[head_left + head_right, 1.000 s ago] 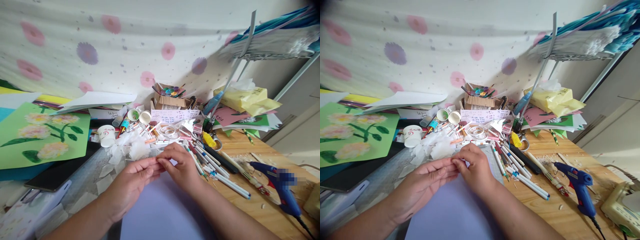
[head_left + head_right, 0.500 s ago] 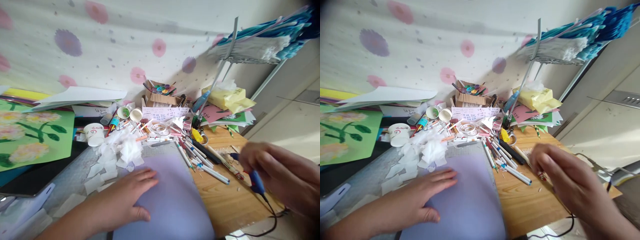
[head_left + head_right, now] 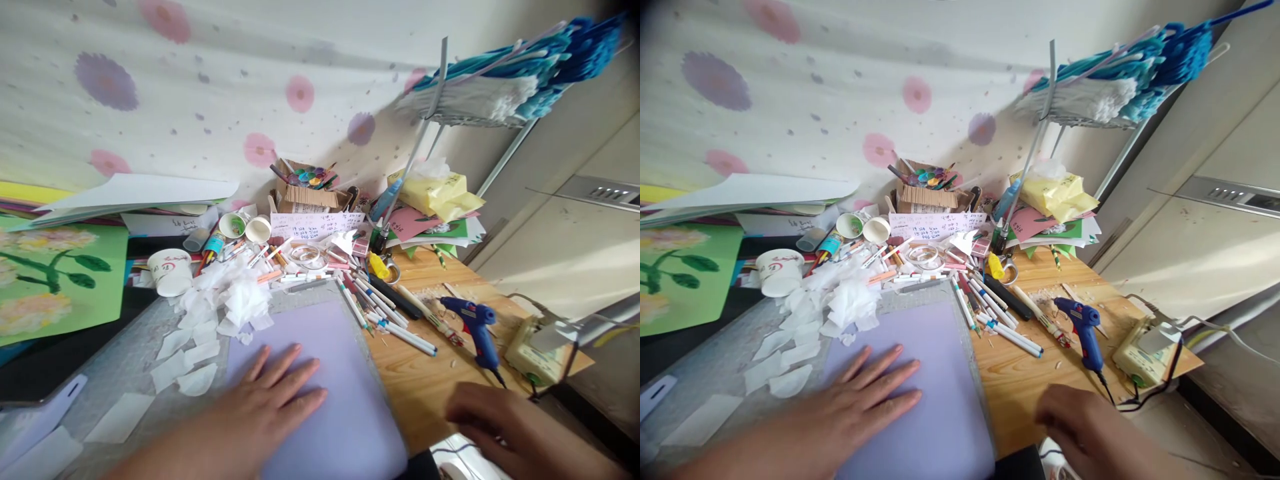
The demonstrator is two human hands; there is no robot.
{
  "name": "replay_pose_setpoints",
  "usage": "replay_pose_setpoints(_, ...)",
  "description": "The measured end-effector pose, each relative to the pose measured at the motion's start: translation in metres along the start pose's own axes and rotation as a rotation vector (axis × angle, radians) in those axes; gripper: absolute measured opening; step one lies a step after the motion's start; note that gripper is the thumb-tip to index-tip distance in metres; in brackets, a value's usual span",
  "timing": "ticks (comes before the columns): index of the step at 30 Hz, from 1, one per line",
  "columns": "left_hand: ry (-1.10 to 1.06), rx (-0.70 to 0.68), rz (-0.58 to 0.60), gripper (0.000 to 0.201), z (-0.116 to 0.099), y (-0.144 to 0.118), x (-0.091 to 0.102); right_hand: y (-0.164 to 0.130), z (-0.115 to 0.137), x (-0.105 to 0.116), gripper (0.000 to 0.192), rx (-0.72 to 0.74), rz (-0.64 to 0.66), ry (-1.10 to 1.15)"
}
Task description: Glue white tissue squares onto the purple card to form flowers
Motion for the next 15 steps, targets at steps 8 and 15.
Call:
replay_pose_setpoints(8,0.274,-0.052,-0.271,0.060,-0.005,-0.017,-0.026,0.023,0.042,-0.058,0.044,0.078,-0.042,0.072)
replay_pose_setpoints(15,0.447,0.118,-0.407,0.058,0.005,-0.035,-0.048,0.029,0.028,-0.077,0.048,-0.009,-0.019,0.134)
Point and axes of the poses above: each hand's wrist, its own y-axis towards the middle knuckle, its own x-axis out of the back of the hand, z = x × y, the point moved 7 cm from there along y, towards the middle knuckle, and after that the axes turned 13 degrees about -y, right-handed, at the moved point
